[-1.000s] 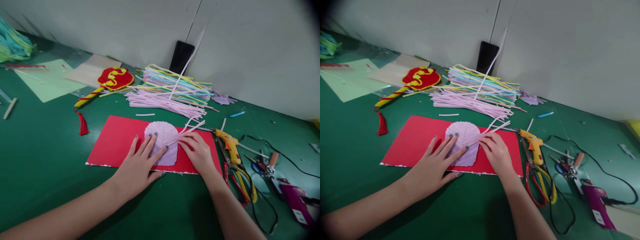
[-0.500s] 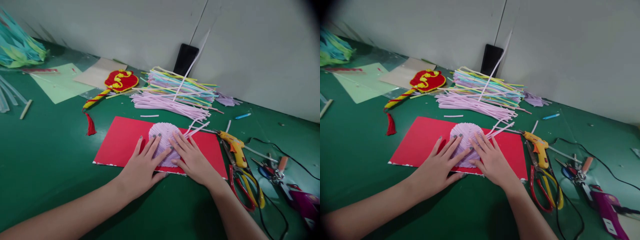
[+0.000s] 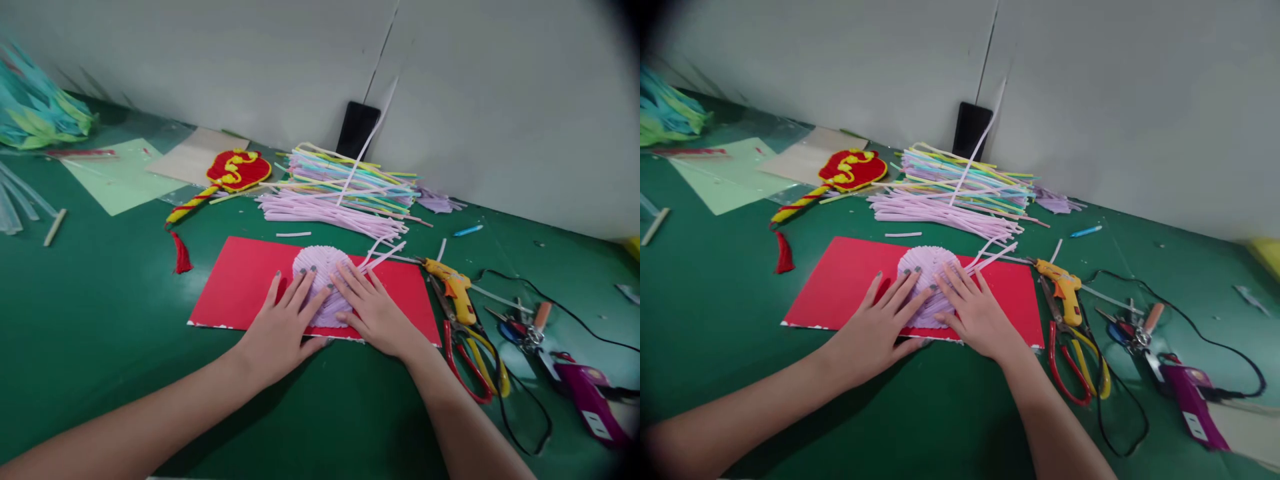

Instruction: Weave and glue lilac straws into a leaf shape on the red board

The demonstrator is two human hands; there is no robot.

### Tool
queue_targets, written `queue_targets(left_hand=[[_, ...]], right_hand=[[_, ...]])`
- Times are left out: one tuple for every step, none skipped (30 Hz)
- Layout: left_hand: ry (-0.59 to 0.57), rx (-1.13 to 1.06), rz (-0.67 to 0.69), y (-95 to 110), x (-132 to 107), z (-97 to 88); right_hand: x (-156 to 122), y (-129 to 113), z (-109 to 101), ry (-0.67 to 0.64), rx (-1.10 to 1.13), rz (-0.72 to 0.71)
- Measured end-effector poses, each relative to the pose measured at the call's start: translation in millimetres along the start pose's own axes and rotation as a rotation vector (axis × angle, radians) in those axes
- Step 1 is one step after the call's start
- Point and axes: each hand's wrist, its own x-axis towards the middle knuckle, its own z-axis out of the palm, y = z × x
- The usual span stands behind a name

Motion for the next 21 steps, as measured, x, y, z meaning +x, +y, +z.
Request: queue_targets(left_hand=[[0.006,-0.001,0.001,0,0,0.2],[0.010,-0.001,0.000,0,-1,0.3],[0.010,0.000,-0.002,0,-1,0.5],[0.009,-0.001,-0.004,-1,-1,0.6],[0.007,-0.002,-0.006,-1,-2,0.8],[0.005,-0.003,-0.006,-1,-2,1.0],[0.003,-0.005,-0.005,-2,-2,1.2],[0.002,-0.007,-0.005,-2,-2,1.3],[-0.001,-0.009,-0.006,-2,-2,1.4],[-0.005,-0.011,-0.008,-2,-2,1.3],[-0.009,-0.012,-0.010,-2,-2,1.2],[-0.012,-0.013,-0.011,-2,-1,1.1],[-0.013,-0.014,-0.013,-2,-1,1.0],[-0.012,-0.015,-0.014,-2,-1,0.9],[-0.010,-0.017,-0.015,-2,-1,0.9],[-0.008,-0.017,-0.014,-2,-1,1.1],[-0.006,-0.017,-0.014,-2,0,1.4],[-0.003,-0.015,-0.013,-2,0,1.8],[0.000,-0.013,-0.013,-2,0,2.3],[0.003,-0.010,-0.014,-2,0,2.7],[0.005,-0.009,-0.015,-2,0,3.2]], right_hand=[[0,0,0,-0.002,0.014,0.001],[1,0,0,0.001,0.039,0.002],[1,0,1,0.015,0.078,0.007],[1,0,1,0.045,0.130,0.018],[1,1,1,0.097,0.192,0.041],[1,2,0,0.174,0.252,0.076],[-1,3,-1,0.268,0.299,0.123],[-3,5,-4,0.375,0.322,0.178],[-8,8,-7,0.487,0.317,0.244],[-15,12,-10,0.590,0.285,0.317],[-24,18,-14,0.690,0.231,0.397],[-34,25,-18,0.774,0.170,0.493],[-47,33,-22,0.832,0.126,0.597],[-60,43,-25,0.871,0.065,0.710],[-74,53,-28,0.877,0.003,0.807],[-87,63,-29,0.850,-0.037,0.896],[-99,73,-30,0.798,-0.054,1.006],[-108,83,-29,0.711,-0.053,1.130],[-115,91,-29,0.596,-0.025,1.242],[-120,98,-27,0.536,0.008,1.271],[-122,103,-25,0.482,0.035,1.289]])
